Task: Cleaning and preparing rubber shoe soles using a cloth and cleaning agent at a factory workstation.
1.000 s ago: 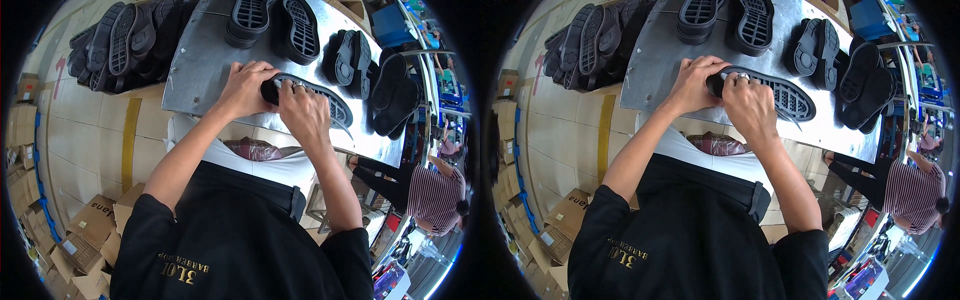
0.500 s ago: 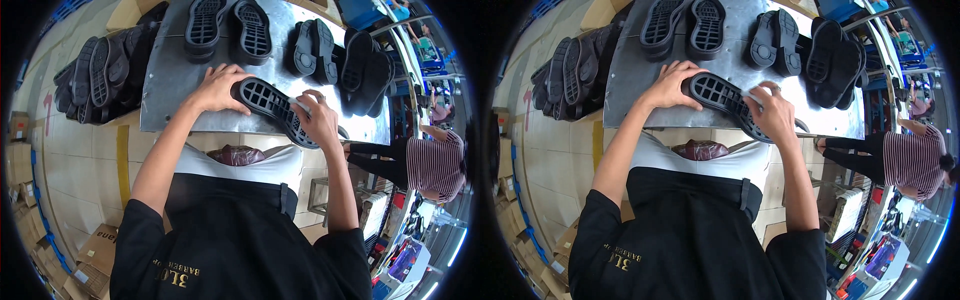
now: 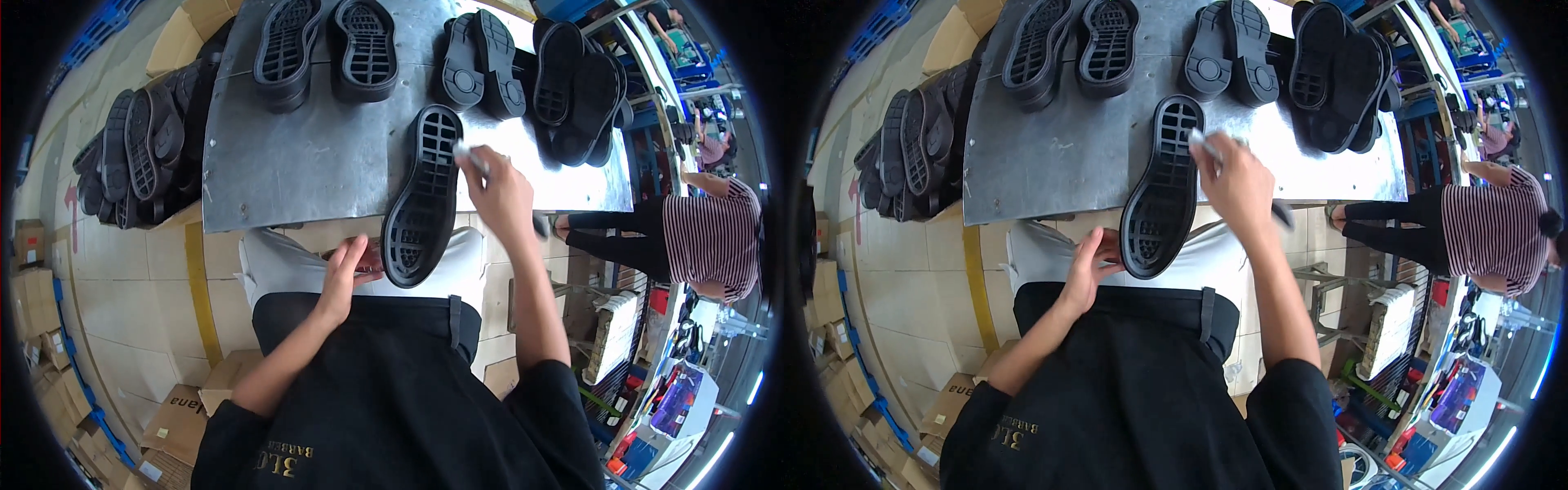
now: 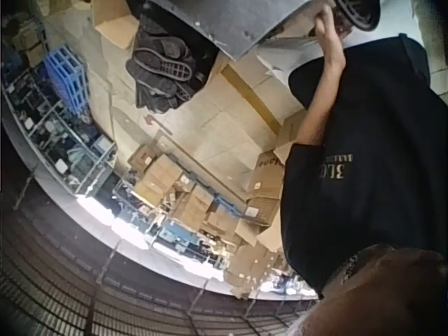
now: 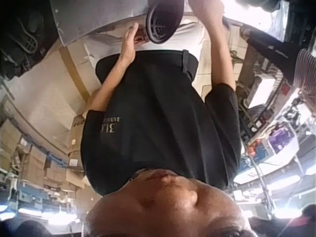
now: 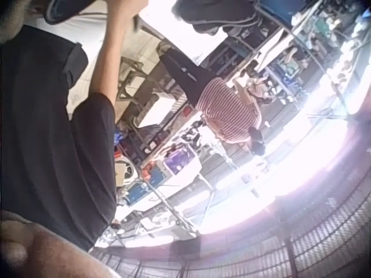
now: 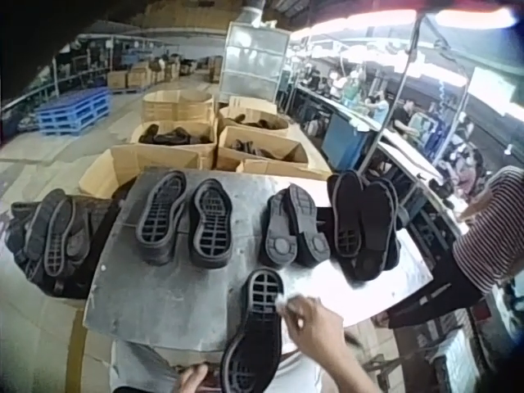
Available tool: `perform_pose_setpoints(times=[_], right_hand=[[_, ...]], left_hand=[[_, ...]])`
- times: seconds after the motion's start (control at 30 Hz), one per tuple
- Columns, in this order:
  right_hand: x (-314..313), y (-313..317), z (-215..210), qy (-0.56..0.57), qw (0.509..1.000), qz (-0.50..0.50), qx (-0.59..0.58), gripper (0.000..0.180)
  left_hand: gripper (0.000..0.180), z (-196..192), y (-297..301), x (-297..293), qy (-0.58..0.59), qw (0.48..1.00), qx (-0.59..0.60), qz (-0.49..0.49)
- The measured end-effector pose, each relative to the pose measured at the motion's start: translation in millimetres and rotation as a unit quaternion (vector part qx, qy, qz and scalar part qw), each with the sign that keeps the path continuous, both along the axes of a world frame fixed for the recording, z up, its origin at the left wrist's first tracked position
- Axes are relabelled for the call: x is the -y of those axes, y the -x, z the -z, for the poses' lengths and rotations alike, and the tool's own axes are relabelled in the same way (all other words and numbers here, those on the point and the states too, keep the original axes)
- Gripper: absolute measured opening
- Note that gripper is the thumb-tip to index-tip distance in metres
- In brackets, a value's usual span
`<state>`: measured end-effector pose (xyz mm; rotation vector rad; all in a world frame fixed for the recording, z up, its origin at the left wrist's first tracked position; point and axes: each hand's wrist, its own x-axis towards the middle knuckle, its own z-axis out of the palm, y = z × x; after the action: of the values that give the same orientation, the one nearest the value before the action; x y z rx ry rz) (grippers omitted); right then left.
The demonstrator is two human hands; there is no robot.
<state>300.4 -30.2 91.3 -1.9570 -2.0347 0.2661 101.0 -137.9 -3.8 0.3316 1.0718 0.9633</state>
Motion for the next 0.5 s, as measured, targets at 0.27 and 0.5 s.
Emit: perform_pose_setpoints(times=[0.27,0.5], right_hand=[[-74,16,13,-0.139,0.956,-0.123,0.225,0.02],[-66,21,15,-0.122,0.95,-0.124,0.261,0.018]], left_hand=[[0.091,-3,-27,-53,0.062,0.882,0.453,0.114],[0.077,4,-32,-58,0.062,0.854,0.501,0.13]])
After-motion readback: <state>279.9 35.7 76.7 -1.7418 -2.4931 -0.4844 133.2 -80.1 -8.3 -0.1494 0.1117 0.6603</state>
